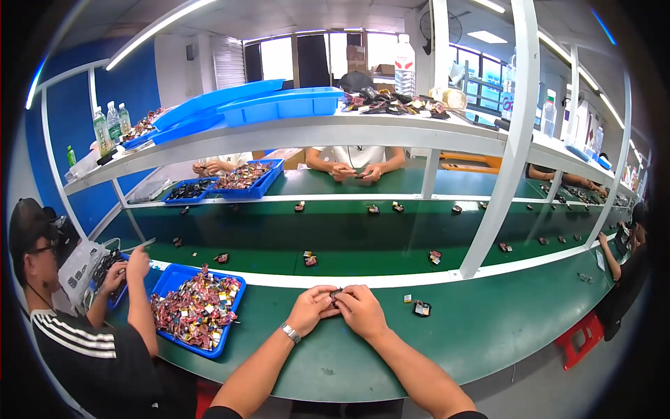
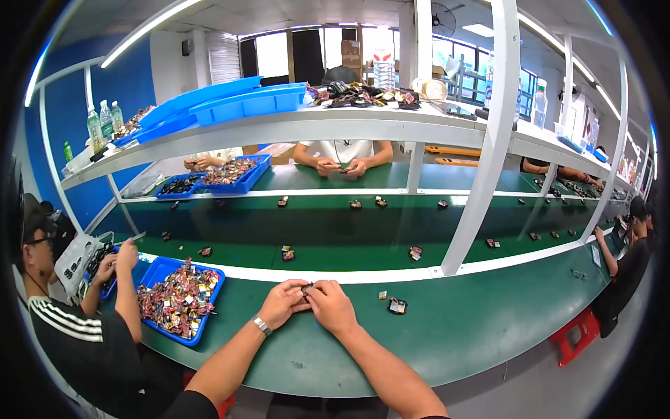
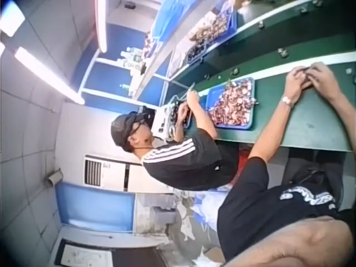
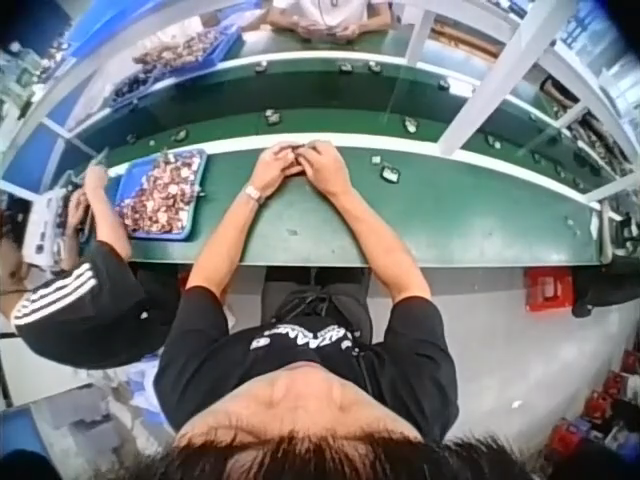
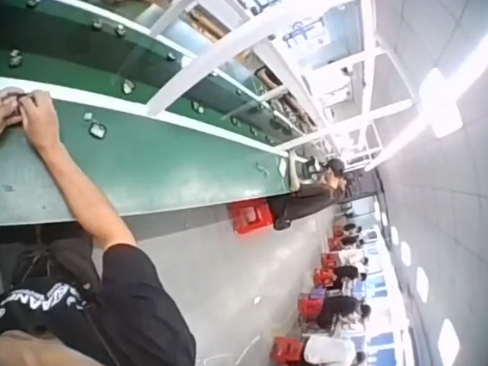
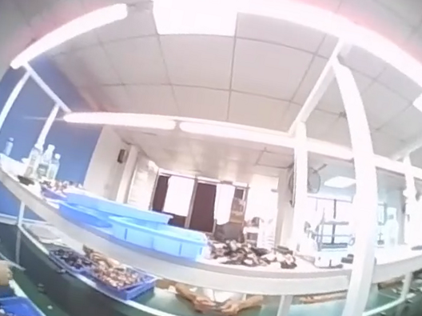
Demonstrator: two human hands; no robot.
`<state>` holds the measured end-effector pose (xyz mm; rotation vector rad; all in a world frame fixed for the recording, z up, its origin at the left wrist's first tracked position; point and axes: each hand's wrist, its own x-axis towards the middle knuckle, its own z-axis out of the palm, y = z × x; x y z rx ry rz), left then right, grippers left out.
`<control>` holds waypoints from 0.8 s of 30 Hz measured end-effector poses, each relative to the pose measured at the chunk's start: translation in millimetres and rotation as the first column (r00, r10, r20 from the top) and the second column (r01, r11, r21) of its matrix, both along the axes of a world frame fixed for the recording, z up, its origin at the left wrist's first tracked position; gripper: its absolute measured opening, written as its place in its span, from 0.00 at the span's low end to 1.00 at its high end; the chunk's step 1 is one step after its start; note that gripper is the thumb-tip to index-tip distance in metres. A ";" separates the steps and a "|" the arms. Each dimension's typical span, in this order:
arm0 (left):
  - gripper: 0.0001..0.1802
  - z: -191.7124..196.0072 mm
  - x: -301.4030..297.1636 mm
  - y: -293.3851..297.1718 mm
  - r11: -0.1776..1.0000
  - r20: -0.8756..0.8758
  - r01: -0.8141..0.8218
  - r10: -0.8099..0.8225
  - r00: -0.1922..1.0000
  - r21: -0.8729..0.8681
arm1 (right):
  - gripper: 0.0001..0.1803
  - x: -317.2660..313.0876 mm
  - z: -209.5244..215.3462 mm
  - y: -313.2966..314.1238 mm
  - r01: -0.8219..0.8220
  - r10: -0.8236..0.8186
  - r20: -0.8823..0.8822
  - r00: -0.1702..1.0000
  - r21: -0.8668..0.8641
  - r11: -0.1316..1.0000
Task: Picking small components from a tray and placing them onto a moving conveyor belt in a factory setting.
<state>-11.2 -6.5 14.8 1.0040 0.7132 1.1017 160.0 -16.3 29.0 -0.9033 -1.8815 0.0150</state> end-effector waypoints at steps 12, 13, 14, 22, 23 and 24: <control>0.14 1.3 6.8 -1.3 0.998 -0.054 -0.054 0.055 0.997 0.025 | 0.08 -3.6 -5.4 1.4 0.105 -0.105 0.099 0.990 0.007 0.994; 0.14 0.6 6.6 -1.1 0.998 -0.055 -0.057 0.058 0.997 0.024 | 0.07 -4.7 -3.0 0.1 0.101 -0.101 0.085 0.991 0.011 0.995; 0.14 -0.5 6.4 -0.4 0.996 -0.065 -0.076 0.079 0.995 0.045 | 0.07 -5.7 -1.8 -0.6 0.097 -0.098 0.070 0.993 0.015 0.995; 0.14 1.6 12.2 -3.2 0.992 -0.095 -0.112 0.117 0.989 0.057 | 0.05 -6.3 -7.7 1.0 0.116 -0.117 0.062 0.991 0.014 0.993; 0.14 0.1 12.0 -1.9 0.991 -0.093 -0.122 0.127 0.988 0.062 | 0.06 -7.1 -8.2 0.4 0.124 -0.124 0.078 0.989 0.000 0.992; 0.14 -0.8 13.5 -0.7 0.989 -0.089 -0.130 0.135 0.987 0.067 | 0.06 -6.3 -10.9 1.2 0.127 -0.127 0.079 0.989 0.002 0.992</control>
